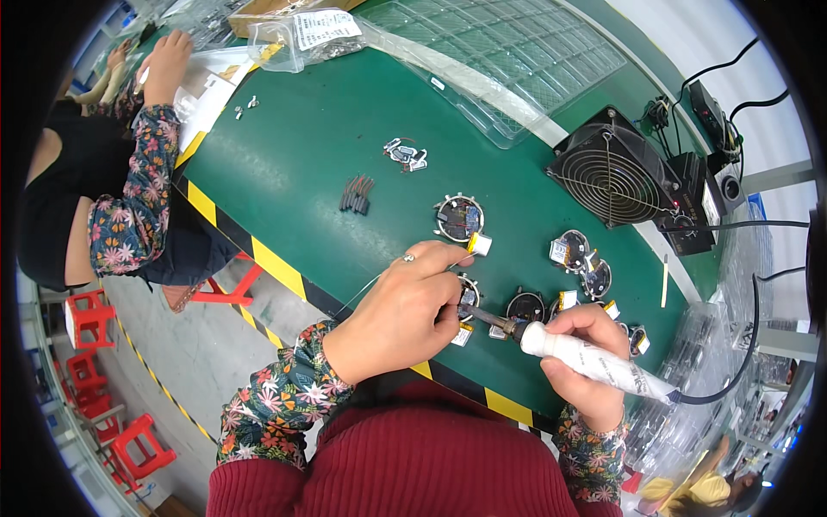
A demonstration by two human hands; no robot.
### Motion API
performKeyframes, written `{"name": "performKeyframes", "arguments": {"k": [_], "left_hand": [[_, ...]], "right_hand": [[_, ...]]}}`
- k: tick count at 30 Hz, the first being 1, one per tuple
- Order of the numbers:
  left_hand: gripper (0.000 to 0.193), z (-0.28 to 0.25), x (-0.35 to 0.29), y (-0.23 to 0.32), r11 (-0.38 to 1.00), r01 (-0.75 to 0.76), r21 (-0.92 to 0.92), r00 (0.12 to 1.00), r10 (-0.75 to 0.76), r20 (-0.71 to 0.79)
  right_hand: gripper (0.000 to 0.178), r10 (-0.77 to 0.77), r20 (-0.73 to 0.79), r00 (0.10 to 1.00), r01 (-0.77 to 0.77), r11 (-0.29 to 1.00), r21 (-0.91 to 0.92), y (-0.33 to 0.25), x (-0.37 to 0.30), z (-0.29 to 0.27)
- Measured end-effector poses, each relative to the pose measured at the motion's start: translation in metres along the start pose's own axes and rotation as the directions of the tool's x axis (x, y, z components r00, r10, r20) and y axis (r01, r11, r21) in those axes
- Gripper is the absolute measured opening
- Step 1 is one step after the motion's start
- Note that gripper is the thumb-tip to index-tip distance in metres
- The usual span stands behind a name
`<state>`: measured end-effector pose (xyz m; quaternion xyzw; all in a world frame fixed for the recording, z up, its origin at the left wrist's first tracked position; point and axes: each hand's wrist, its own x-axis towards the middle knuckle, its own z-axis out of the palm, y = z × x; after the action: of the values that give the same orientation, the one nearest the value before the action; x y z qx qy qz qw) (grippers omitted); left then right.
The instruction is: The person solders electrical connections onto circular electronic watch assemblies using a soldering iron and solder wire at a workbench.
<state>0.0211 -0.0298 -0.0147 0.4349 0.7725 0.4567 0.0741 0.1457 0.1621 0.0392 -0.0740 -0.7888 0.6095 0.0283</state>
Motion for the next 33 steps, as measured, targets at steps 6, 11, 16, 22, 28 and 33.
{"name": "performKeyframes", "arguments": {"k": [6, 11, 16, 22, 28, 33], "left_hand": [[0.008, 0.0002, 0.0001, 0.0003, 1.0, -0.003, 0.001, 1.0, 0.003, -0.005], [0.008, 0.001, 0.0016, 0.0011, 0.999, -0.051, 0.018, 0.998, 0.052, -0.04], [0.009, 0.001, 0.0014, 0.001, 0.998, -0.053, 0.021, 0.998, 0.053, -0.041], [0.008, 0.0004, 0.0016, 0.001, 0.998, -0.054, 0.022, 0.998, 0.055, -0.04], [0.008, 0.0007, 0.0019, 0.0009, 0.998, -0.055, 0.018, 0.998, 0.056, -0.043], [0.008, 0.0014, 0.0019, 0.0006, 0.998, -0.055, 0.021, 0.998, 0.056, -0.04]], "right_hand": [[0.029, -0.003, 0.021, 1.0, 0.003, 1.0, -0.021, -0.0004, 0.0006, -0.0014], [0.03, -0.004, -0.012, 1.0, 0.004, 1.0, -0.001, 0.0036, -0.0022, -0.0012], [0.03, -0.001, -0.073, 0.997, 0.004, 0.999, 0.046, 0.0023, -0.0038, -0.0011], [0.028, 0.006, -0.014, 1.0, -0.006, 0.999, 0.037, 0.0, -0.0017, -0.0014], [0.028, 0.009, 0.0, 1.0, -0.009, 1.0, 0.015, -0.0006, -0.0005, -0.0008], [0.028, -0.004, -0.004, 1.0, 0.004, 1.0, 0.011, 0.0004, -0.0001, -0.0007]]}}
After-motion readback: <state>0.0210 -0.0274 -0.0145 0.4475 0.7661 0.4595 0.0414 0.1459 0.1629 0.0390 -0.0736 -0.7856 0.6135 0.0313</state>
